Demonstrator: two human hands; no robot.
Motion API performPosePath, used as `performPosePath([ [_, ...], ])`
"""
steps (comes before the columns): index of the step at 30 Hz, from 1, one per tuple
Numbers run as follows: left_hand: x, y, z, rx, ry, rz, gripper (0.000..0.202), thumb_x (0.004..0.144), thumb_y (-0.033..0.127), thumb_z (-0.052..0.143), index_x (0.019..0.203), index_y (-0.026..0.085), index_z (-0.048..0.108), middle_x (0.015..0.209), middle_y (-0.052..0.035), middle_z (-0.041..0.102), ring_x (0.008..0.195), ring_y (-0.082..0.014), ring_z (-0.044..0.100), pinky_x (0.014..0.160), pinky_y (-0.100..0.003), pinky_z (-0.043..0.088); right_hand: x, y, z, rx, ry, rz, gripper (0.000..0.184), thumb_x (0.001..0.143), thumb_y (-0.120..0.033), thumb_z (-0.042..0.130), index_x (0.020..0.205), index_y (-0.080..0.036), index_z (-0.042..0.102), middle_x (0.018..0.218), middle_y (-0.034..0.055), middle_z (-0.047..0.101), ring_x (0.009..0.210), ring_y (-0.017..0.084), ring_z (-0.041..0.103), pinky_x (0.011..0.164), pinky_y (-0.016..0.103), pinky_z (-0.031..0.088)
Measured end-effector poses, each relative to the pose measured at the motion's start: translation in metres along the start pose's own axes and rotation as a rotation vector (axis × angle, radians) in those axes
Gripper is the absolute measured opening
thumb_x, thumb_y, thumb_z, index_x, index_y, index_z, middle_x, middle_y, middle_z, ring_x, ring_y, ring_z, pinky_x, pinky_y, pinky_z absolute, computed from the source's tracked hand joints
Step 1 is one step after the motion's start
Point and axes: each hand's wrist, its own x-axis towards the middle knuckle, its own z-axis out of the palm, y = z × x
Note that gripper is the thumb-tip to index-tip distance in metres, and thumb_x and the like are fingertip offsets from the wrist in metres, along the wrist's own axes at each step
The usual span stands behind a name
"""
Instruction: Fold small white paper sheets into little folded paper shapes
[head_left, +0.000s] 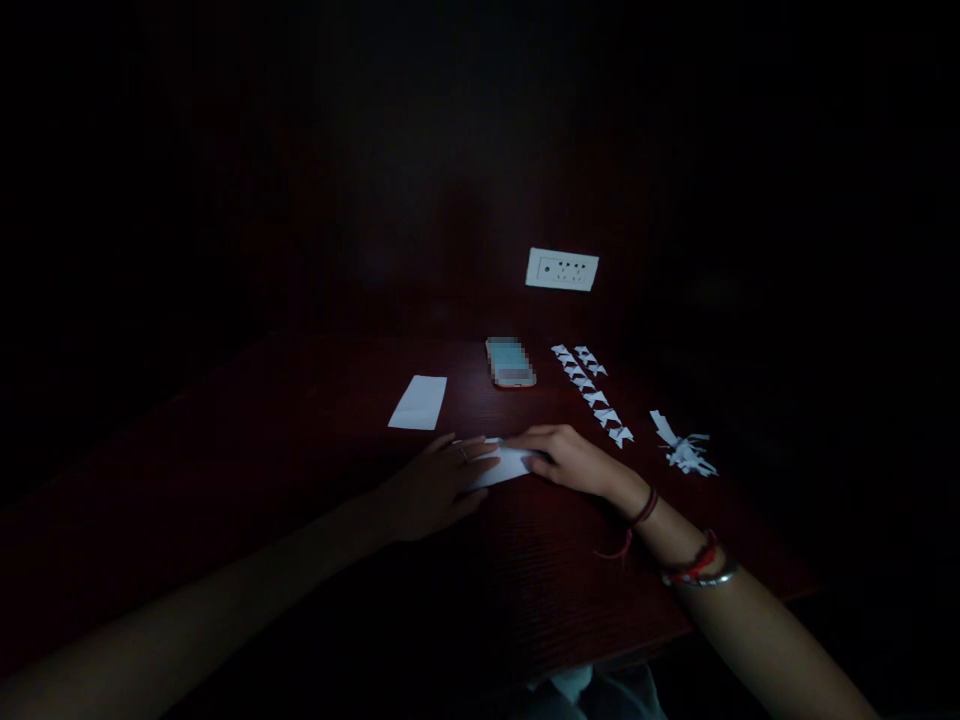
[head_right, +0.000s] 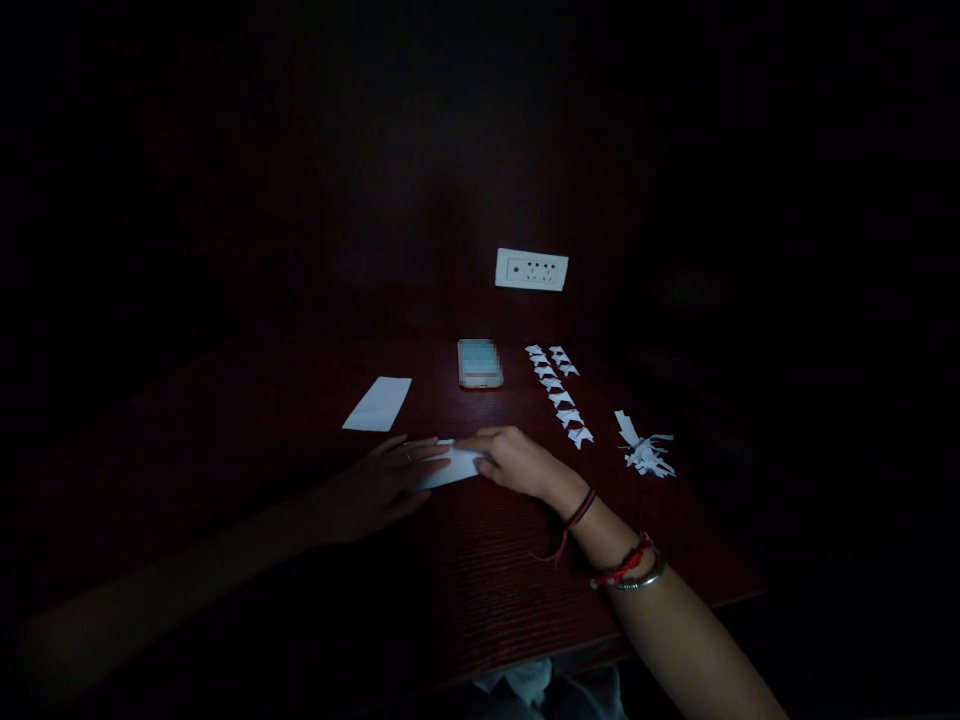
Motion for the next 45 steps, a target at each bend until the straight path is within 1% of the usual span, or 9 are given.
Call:
performPosePath([
  [3,0.002,0.004,-0.003,0.016,0.028,0.023,0.03,0.082,0.03,0.04,0.11,0.021,0.044,0.109,-0.0044,0.048,0.099,-0.0177,0.044,0.09,-0.036,0.028,-0.001,0.007,0.005,0.052,0.149,0.225,0.045,0.074,-0.014,0.044,0.119,-0.018,0.039,0.084,0.0029,0.058,0.072,0.011,0.053,0.07,0.025,0.042],
  [6,0.003,0.008,-0.005,0.056,0.031,0.034,0.024,0.083,0.029,0.039,0.105,0.021,0.048,0.101,-0.0031,0.053,0.091,-0.0169,0.048,0.083,-0.035,0.034,-0.002,0.014,0.009,0.048,0.134,0.307,0.049,0.072,-0.016,0.05,0.119,-0.018,0.038,0.074,0.0004,0.055,0.062,0.009,0.049,0.063,0.023,0.042],
  [11,-0.001,0.008,0.0,0.139,0.0,0.085,0.024,0.084,0.019,0.037,0.106,0.018,0.046,0.098,-0.0059,0.054,0.088,-0.018,0.05,0.074,-0.032,0.042,-0.002,0.012,0.001,-0.105,0.044,0.104,0.028,0.071,-0.021,0.053,0.1,-0.019,0.058,0.101,0.0065,0.047,0.094,0.015,0.043,0.084,0.029,0.034],
  [14,-0.005,0.003,0.003,0.139,0.021,0.065,0.028,0.083,0.011,0.034,0.108,0.018,0.045,0.098,-0.0077,0.054,0.086,-0.018,0.051,0.071,-0.032,0.043,-0.004,0.008,-0.006,-0.131,-0.095,0.006,0.036,0.069,-0.037,0.055,0.1,-0.019,0.057,0.11,0.0077,0.045,0.103,0.02,0.037,0.087,0.034,0.031],
  [17,-0.005,0.0,0.004,0.07,0.057,-0.01,0.027,0.082,0.012,0.035,0.105,0.016,0.048,0.097,-0.0077,0.054,0.084,-0.0177,0.052,0.071,-0.031,0.043,-0.004,0.004,-0.009,-0.175,-0.103,-0.018,0.038,0.066,-0.042,0.056,0.097,-0.02,0.059,0.116,0.0077,0.041,0.106,0.022,0.034,0.086,0.038,0.03],
  [20,-0.003,-0.001,0.003,-0.05,0.074,-0.078,0.024,0.083,0.013,0.034,0.1,0.016,0.051,0.094,-0.0061,0.053,0.084,-0.0163,0.05,0.073,-0.029,0.042,-0.003,0.002,-0.008,-0.17,-0.111,-0.064,0.022,0.074,-0.03,0.05,0.09,-0.019,0.06,0.107,0.0068,0.049,0.1,0.018,0.041,0.084,0.034,0.031],
  [25,-0.001,0.0,-0.002,-0.188,0.109,-0.175,0.022,0.084,0.016,0.033,0.094,0.017,0.053,0.091,-0.0029,0.054,0.083,-0.014,0.049,0.075,-0.027,0.04,0.0,-0.001,-0.005,-0.121,-0.144,-0.1,0.02,0.081,-0.017,0.039,0.087,-0.013,0.058,0.083,0.0055,0.057,0.08,0.012,0.051,0.075,0.025,0.037],
  [32,0.0,0.001,-0.007,-0.248,0.138,-0.226,0.02,0.085,0.019,0.034,0.086,0.017,0.054,0.085,-0.0013,0.053,0.078,-0.0131,0.049,0.073,-0.026,0.039,0.0,0.0,-0.002,-0.071,-0.079,-0.037,0.021,0.078,-0.011,0.04,0.093,-0.013,0.055,0.086,0.0054,0.058,0.08,0.012,0.052,0.073,0.023,0.039],
  [45,0.007,-0.008,-0.007,-0.3,0.106,-0.292,0.019,0.083,0.021,0.035,0.076,0.017,0.052,0.077,-0.0006,0.053,0.072,-0.0133,0.049,0.068,-0.026,0.037,0.003,0.0,0.006,0.017,-0.024,0.051,0.014,0.077,-0.019,0.045,0.078,-0.013,0.059,0.075,0.004,0.057,0.069,0.01,0.052,0.065,0.02,0.038],
])
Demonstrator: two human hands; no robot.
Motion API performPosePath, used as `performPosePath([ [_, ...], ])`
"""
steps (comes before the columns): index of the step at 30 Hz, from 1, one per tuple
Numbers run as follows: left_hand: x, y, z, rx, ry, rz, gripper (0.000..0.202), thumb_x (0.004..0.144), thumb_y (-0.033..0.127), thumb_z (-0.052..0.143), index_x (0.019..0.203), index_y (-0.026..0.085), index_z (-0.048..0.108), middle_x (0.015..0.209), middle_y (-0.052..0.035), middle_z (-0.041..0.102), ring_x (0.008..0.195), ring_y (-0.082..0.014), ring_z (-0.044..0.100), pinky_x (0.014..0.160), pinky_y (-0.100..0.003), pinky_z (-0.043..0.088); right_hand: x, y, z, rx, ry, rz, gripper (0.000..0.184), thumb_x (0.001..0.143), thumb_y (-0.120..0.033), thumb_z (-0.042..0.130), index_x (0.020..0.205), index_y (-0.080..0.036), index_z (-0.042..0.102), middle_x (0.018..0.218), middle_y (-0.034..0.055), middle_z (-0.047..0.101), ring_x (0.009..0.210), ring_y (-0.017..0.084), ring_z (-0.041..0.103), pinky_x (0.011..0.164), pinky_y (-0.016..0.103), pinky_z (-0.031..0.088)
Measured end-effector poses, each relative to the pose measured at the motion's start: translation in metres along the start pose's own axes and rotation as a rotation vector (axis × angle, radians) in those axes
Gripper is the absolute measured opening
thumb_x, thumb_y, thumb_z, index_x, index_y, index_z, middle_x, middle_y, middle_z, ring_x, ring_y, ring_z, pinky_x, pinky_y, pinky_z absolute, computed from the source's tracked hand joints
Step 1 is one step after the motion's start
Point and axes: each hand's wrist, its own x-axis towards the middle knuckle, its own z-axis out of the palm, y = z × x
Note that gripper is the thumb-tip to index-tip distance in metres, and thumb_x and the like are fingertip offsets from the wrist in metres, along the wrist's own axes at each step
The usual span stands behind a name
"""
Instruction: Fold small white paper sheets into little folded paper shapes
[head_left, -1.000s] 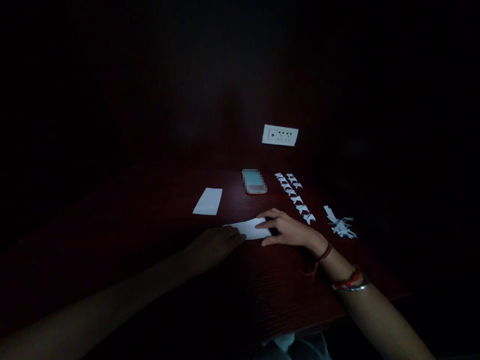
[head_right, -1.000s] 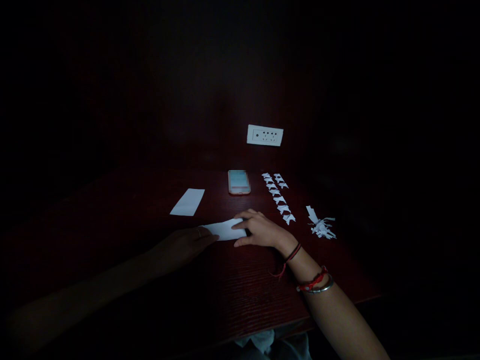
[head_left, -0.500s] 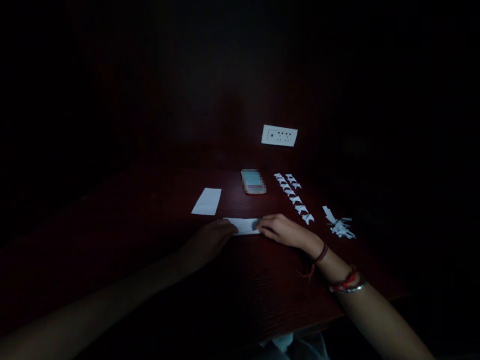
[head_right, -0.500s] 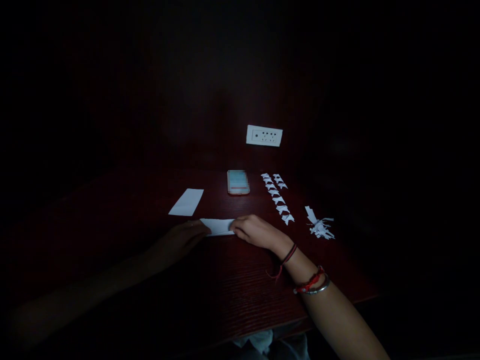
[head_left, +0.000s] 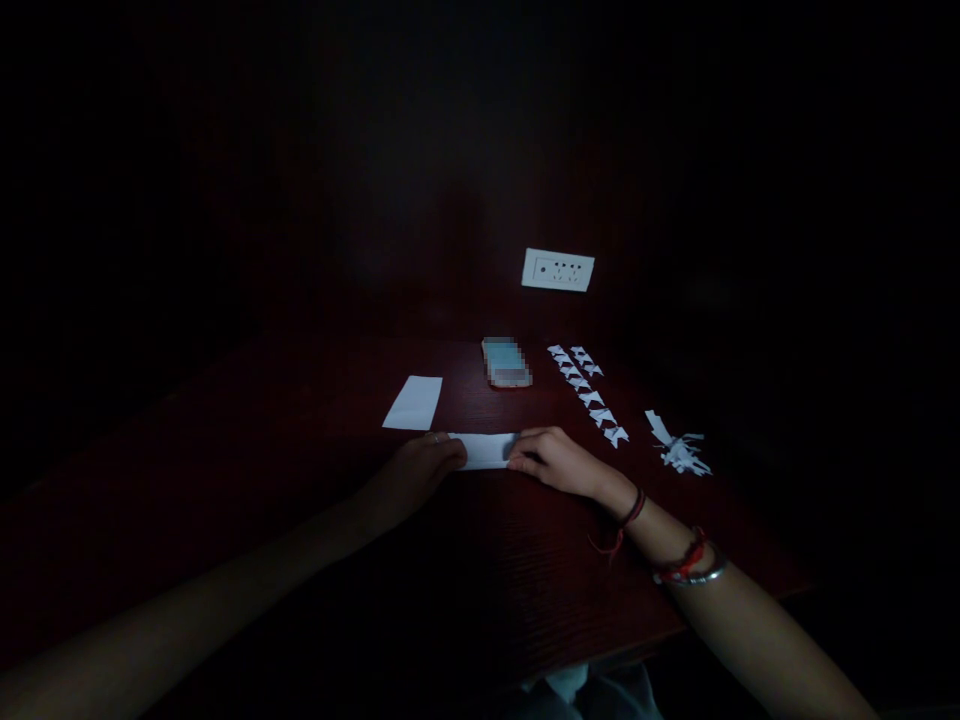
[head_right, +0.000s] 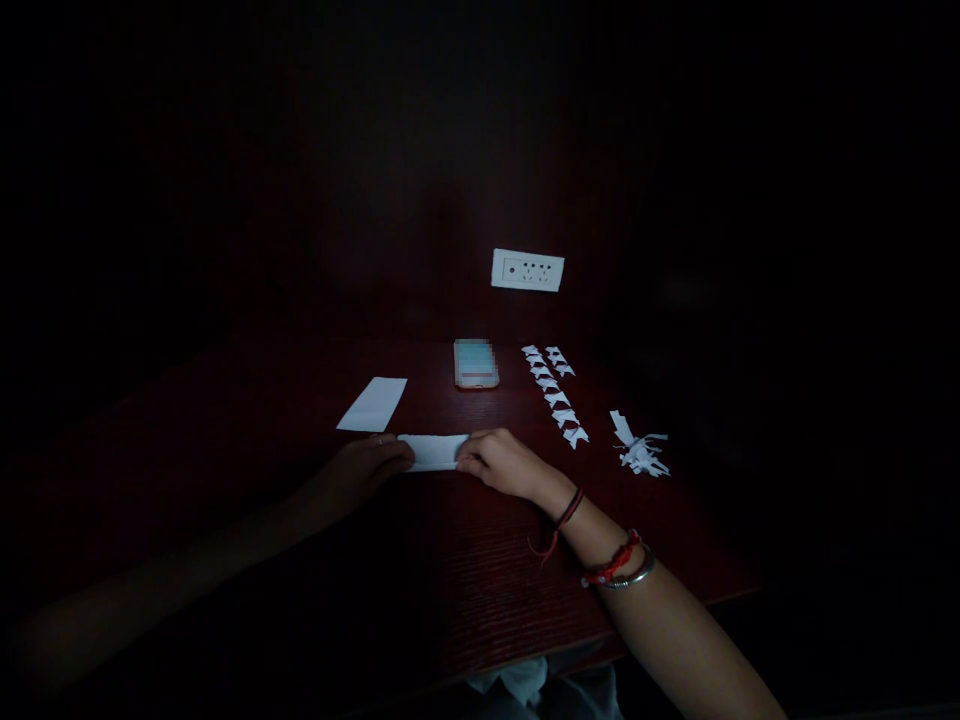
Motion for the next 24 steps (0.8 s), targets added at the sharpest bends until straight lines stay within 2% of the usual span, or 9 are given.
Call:
performPosePath([
  [5,0.004,-0.004,-0.004,-0.031,-0.077,-0.084,0.021,0.081,0.027,0.037,0.07,0.017,0.051,0.07,0.0015,0.054,0.065,-0.012,0.049,0.06,-0.023,0.035,-0.002,0.003,0.0,0.123,-0.014,0.128,0.013,0.074,-0.019,0.049,0.082,-0.014,0.058,0.069,0.0001,0.056,0.062,0.007,0.05,0.058,0.017,0.037],
  [12,0.006,-0.006,-0.004,0.01,-0.1,-0.169,0.023,0.078,0.036,0.04,0.066,0.017,0.048,0.062,0.0026,0.051,0.058,-0.0117,0.047,0.05,-0.021,0.03,-0.001,0.0,-0.001,0.155,-0.001,0.238,0.009,0.069,-0.014,0.05,0.072,-0.013,0.059,0.066,-0.0005,0.058,0.059,0.006,0.049,0.056,0.016,0.036],
  [17,0.008,-0.01,-0.003,0.051,-0.121,-0.217,0.028,0.075,0.043,0.042,0.064,0.017,0.047,0.061,0.0026,0.05,0.056,-0.0122,0.047,0.047,-0.021,0.028,0.0,0.001,-0.001,0.134,0.013,0.252,0.01,0.065,-0.01,0.05,0.067,-0.014,0.059,0.066,-0.0007,0.058,0.06,0.007,0.05,0.057,0.017,0.036],
  [24,0.007,-0.01,-0.004,0.091,-0.127,-0.236,0.028,0.075,0.045,0.042,0.067,0.019,0.049,0.065,0.0018,0.052,0.062,-0.0145,0.048,0.048,-0.021,0.028,0.001,0.003,0.001,0.193,-0.021,0.305,0.016,0.062,-0.004,0.047,0.068,-0.013,0.059,0.065,-0.0007,0.057,0.059,0.006,0.049,0.055,0.016,0.036],
])
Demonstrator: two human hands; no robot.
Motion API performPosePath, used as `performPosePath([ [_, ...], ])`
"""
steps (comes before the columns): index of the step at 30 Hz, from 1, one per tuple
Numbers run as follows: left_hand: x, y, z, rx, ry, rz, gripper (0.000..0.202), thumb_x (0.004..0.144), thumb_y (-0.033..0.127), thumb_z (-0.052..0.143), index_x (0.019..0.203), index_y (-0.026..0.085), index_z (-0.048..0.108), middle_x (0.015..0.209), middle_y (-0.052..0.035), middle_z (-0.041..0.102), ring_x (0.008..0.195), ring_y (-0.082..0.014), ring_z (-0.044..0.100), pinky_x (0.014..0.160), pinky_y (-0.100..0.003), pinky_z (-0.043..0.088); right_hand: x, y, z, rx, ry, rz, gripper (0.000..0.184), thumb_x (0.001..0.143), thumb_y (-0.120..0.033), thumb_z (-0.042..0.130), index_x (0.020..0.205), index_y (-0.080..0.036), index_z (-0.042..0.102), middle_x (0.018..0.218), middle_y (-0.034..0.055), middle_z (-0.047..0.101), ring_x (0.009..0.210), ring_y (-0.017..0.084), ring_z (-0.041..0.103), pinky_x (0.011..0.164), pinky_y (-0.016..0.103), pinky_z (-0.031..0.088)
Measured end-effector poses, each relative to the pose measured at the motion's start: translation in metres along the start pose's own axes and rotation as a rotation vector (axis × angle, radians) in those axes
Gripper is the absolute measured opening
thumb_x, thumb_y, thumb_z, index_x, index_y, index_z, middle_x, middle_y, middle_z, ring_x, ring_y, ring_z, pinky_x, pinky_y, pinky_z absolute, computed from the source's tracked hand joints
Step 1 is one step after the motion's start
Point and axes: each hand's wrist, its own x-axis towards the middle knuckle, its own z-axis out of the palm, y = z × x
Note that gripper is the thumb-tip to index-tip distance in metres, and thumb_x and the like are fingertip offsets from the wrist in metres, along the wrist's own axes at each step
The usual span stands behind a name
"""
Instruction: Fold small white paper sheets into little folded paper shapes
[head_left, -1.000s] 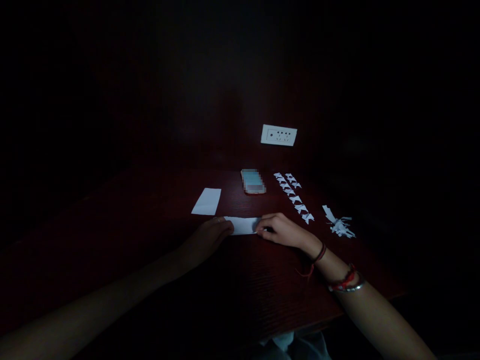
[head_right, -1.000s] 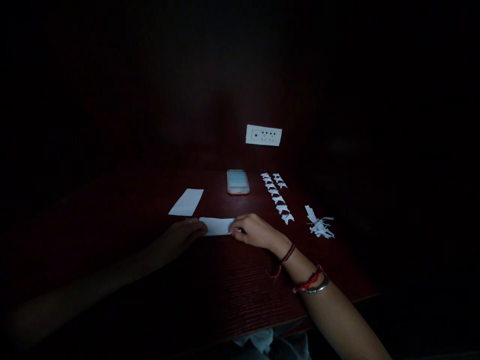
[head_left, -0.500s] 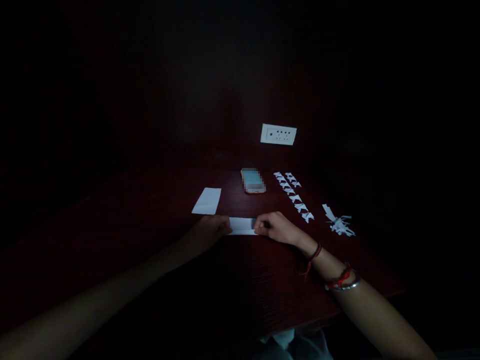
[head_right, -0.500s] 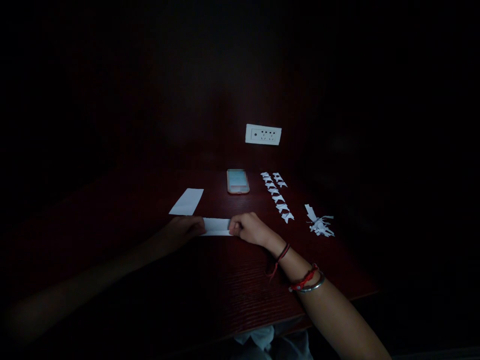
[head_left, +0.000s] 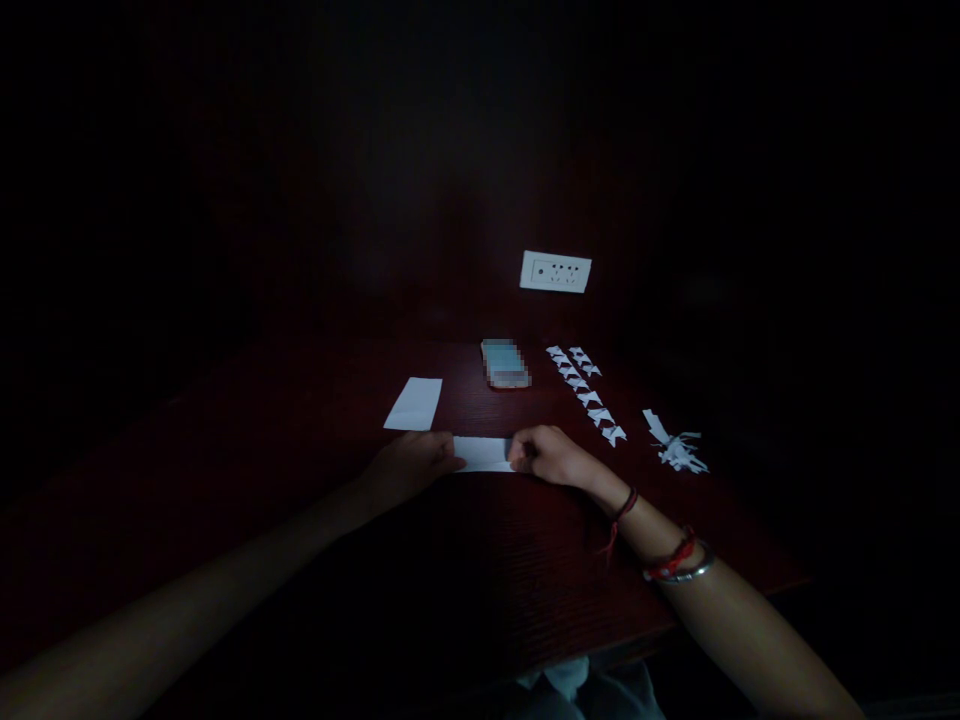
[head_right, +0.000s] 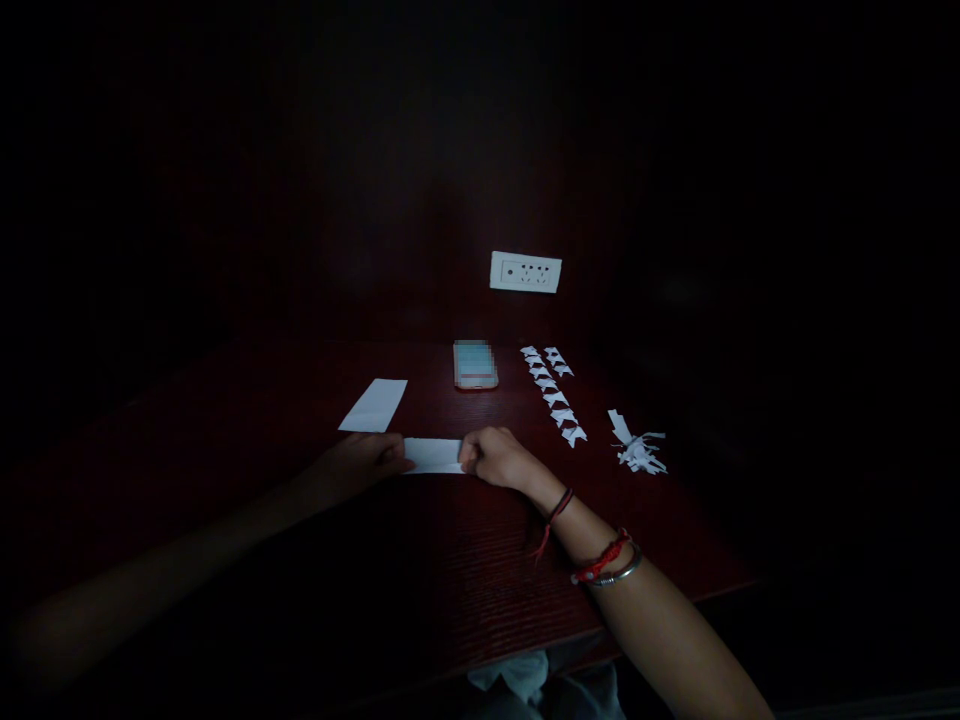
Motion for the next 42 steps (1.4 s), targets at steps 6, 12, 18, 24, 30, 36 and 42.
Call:
performPosePath([
  [6,-0.003,0.002,-0.001,-0.008,0.061,0.158,0.024,0.08,0.038,0.039,0.07,0.018,0.048,0.071,0.001,0.049,0.067,-0.0136,0.046,0.058,-0.024,0.034,0.0,0.004,0.003,0.021,-0.017,0.001,0.019,0.064,-0.007,0.048,0.078,-0.013,0.059,0.066,-0.0015,0.052,0.057,0.006,0.043,0.055,0.017,0.034],
  [12,-0.001,0.0,-0.005,-0.14,0.03,0.377,0.016,0.077,0.032,0.046,0.075,0.017,0.05,0.091,-0.0017,0.048,0.087,-0.0145,0.043,0.078,-0.027,0.034,-0.001,0.007,0.003,0.037,-0.044,-0.052,0.022,0.066,-0.007,0.046,0.082,-0.014,0.059,0.062,-0.0029,0.046,0.056,0.005,0.039,0.053,0.016,0.031],
  [18,0.006,-0.011,0.0,-0.129,-0.031,0.229,0.02,0.072,0.036,0.051,0.068,0.018,0.057,0.108,-0.0023,0.04,0.1,-0.0191,0.037,0.083,-0.031,0.03,-0.001,0.007,0.003,0.061,-0.083,-0.053,0.024,0.067,-0.007,0.046,0.086,-0.015,0.059,0.061,-0.0035,0.043,0.053,0.004,0.036,0.051,0.016,0.028],
  [24,0.007,-0.012,0.002,-0.153,-0.056,0.123,0.023,0.068,0.04,0.053,0.064,0.018,0.057,0.107,-0.001,0.041,0.099,-0.0201,0.038,0.083,-0.031,0.031,-0.001,0.006,0.003,0.035,-0.091,-0.08,0.027,0.067,-0.006,0.046,0.088,-0.017,0.06,0.063,-0.0029,0.045,0.055,0.005,0.038,0.053,0.017,0.03],
  [30,0.008,-0.011,0.002,-0.155,-0.06,0.09,0.025,0.065,0.043,0.054,0.062,0.019,0.057,0.107,-0.0001,0.042,0.097,-0.0204,0.04,0.081,-0.031,0.032,-0.001,0.004,0.0,-0.049,-0.093,-0.113,0.027,0.07,-0.007,0.046,0.089,-0.018,0.061,0.072,-0.001,0.052,0.061,0.007,0.043,0.059,0.018,0.032],
  [36,0.007,-0.013,0.004,-0.137,-0.011,0.077,0.024,0.064,0.042,0.055,0.065,0.018,0.053,0.105,-0.0014,0.042,0.097,-0.0204,0.04,0.081,-0.033,0.031,-0.01,-0.012,0.0,-0.298,0.001,-0.249,0.029,0.071,-0.004,0.045,0.088,-0.02,0.061,0.086,0.0032,0.052,0.079,0.012,0.045,0.072,0.025,0.032],
  [42,0.003,-0.012,0.003,-0.113,0.032,0.08,0.022,0.065,0.039,0.056,0.073,0.019,0.052,0.107,-0.0021,0.04,0.101,-0.0216,0.038,0.082,-0.035,0.029,-0.013,-0.027,0.005,-0.523,-0.022,-0.401,0.03,0.073,-0.002,0.041,0.096,-0.016,0.054,0.086,0.0045,0.051,0.081,0.013,0.044,0.073,0.025,0.032],
])
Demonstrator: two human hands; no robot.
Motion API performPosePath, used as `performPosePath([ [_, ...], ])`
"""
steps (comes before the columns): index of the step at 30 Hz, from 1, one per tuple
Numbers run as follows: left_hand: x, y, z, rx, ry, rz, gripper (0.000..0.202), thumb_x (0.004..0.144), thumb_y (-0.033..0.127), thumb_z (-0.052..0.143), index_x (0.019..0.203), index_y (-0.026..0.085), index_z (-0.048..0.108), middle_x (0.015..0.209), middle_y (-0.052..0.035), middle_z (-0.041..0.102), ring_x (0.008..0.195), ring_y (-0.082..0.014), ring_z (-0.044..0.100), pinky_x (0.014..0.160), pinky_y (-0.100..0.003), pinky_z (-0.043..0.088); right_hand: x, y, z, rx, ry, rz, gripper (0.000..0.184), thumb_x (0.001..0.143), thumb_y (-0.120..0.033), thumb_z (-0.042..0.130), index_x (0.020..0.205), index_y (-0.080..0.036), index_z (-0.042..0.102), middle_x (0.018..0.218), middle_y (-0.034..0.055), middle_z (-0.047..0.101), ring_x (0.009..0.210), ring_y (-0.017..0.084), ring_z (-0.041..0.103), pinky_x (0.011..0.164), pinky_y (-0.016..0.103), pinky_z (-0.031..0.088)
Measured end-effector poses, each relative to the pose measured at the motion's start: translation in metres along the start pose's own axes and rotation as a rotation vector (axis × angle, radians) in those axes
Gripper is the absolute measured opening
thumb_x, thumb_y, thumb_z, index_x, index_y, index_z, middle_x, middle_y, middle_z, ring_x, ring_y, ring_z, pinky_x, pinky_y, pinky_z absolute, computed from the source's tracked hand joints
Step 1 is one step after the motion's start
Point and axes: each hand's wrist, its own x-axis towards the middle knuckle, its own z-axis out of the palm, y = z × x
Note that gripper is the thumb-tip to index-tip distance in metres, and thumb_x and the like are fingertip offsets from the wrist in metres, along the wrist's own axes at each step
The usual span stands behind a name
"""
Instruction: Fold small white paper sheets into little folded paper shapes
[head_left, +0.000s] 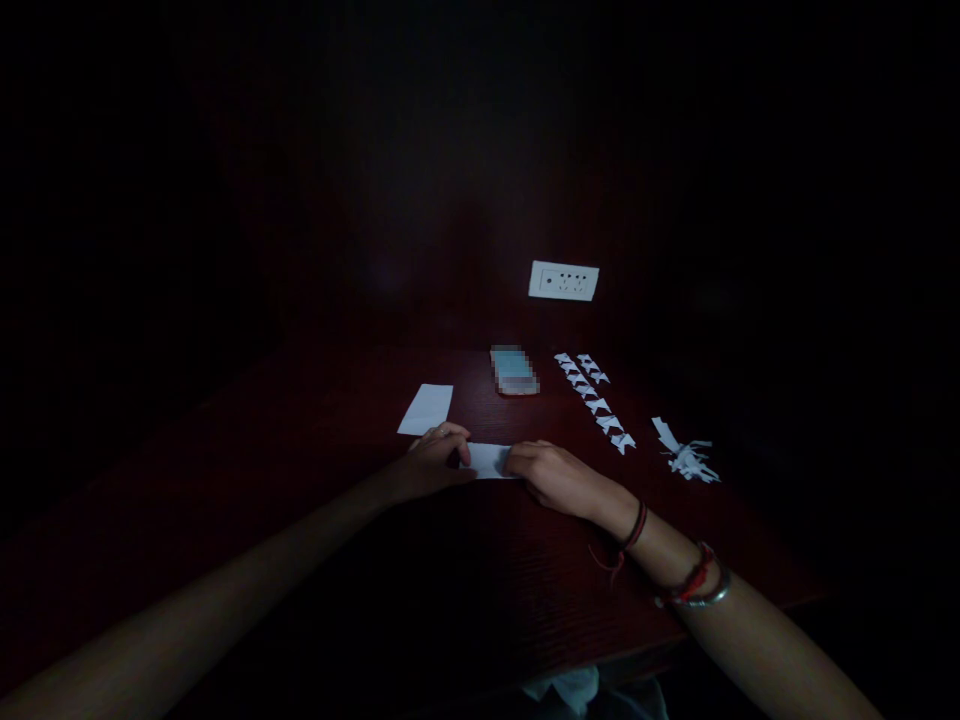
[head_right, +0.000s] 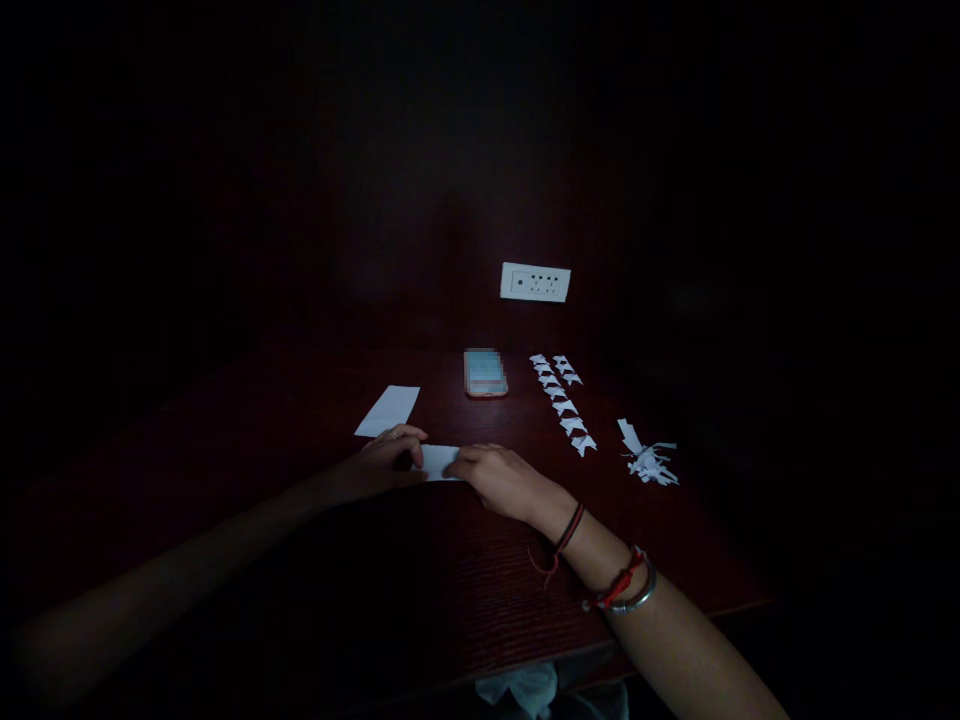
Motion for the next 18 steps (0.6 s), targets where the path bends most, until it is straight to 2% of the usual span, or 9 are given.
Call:
performPosePath([
  [2,-0.002,0.004,-0.003,0.004,-0.007,-0.003,0.022,0.065,0.04,0.055,0.074,0.02,0.052,0.108,-0.0019,0.039,0.102,-0.0219,0.038,0.083,-0.036,0.029,0.002,-0.003,0.0,-0.035,-0.005,-0.016,0.034,0.077,-0.005,0.039,0.106,-0.019,0.049,0.085,0.0041,0.05,0.08,0.013,0.044,0.07,0.023,0.033],
  [5,-0.003,0.01,-0.007,0.007,-0.013,-0.015,0.021,0.065,0.039,0.055,0.074,0.02,0.052,0.108,-0.0013,0.04,0.102,-0.0222,0.038,0.083,-0.036,0.028,0.003,-0.007,-0.003,-0.104,-0.007,-0.022,0.032,0.081,-0.013,0.037,0.11,-0.023,0.047,0.084,0.0042,0.05,0.078,0.013,0.044,0.067,0.023,0.035],
  [11,-0.004,0.015,-0.009,0.024,-0.002,-0.049,0.02,0.064,0.039,0.056,0.074,0.022,0.054,0.109,-0.0004,0.04,0.103,-0.0226,0.037,0.084,-0.036,0.029,0.005,-0.012,-0.007,-0.144,-0.015,-0.028,0.03,0.084,-0.021,0.032,0.11,-0.024,0.048,0.083,0.0051,0.05,0.08,0.014,0.045,0.069,0.026,0.036],
  [18,-0.002,0.013,-0.01,-0.004,-0.038,-0.065,0.018,0.063,0.038,0.057,0.071,0.022,0.058,0.112,0.0001,0.04,0.105,-0.0218,0.037,0.086,-0.034,0.028,0.004,-0.012,-0.006,-0.097,-0.017,-0.008,0.027,0.082,-0.018,0.037,0.103,-0.022,0.052,0.086,0.0052,0.051,0.08,0.014,0.047,0.071,0.025,0.037],
])
